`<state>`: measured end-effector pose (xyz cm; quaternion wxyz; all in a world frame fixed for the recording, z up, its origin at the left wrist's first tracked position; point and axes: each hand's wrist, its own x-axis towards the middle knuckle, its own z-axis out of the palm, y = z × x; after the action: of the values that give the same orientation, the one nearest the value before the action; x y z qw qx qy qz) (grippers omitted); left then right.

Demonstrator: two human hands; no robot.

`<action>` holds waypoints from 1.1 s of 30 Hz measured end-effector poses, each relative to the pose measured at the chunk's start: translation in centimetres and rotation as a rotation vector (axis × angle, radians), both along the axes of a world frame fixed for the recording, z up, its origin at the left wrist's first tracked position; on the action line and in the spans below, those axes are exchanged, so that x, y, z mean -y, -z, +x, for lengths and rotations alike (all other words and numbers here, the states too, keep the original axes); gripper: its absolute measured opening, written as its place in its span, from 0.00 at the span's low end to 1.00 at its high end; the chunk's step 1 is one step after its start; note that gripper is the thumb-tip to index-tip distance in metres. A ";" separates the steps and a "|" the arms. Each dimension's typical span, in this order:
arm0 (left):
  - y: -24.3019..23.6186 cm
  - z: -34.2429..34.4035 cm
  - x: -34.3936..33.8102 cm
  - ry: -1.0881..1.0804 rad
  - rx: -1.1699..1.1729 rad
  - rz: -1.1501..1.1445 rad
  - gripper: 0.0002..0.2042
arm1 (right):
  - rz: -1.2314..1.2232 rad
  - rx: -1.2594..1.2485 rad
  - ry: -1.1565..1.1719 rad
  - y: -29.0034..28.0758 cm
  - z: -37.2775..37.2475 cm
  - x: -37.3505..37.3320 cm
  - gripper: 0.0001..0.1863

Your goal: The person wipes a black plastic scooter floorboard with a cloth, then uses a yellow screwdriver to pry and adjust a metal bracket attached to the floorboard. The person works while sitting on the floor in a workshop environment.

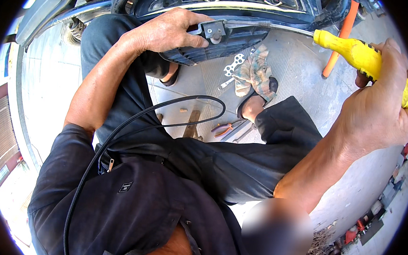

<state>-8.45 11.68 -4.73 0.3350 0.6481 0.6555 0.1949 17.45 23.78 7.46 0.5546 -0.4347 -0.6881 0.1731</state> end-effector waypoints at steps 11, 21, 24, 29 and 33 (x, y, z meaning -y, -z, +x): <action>-0.9 0.1 0.3 -0.131 -0.057 0.041 0.22 | 0.018 -0.003 0.023 -0.2 0.1 0.2 0.08; 0.0 0.3 0.9 -0.165 -0.063 0.093 0.24 | 0.023 -0.015 0.033 -0.2 0.8 -0.1 0.09; 0.3 0.1 1.1 -0.168 -0.041 0.133 0.25 | 0.008 0.004 0.052 -0.2 0.8 0.1 0.10; 0.4 0.1 1.1 -0.088 0.097 0.064 0.26 | -0.020 0.027 0.045 -0.1 0.9 -0.3 0.11; 0.6 0.3 1.0 -0.058 0.072 0.016 0.26 | -0.092 0.112 0.015 0.4 0.0 0.4 0.12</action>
<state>-8.11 10.71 -5.33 0.3473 0.6240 0.6600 0.2333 17.50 23.40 7.03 0.4961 -0.4738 -0.7061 0.1758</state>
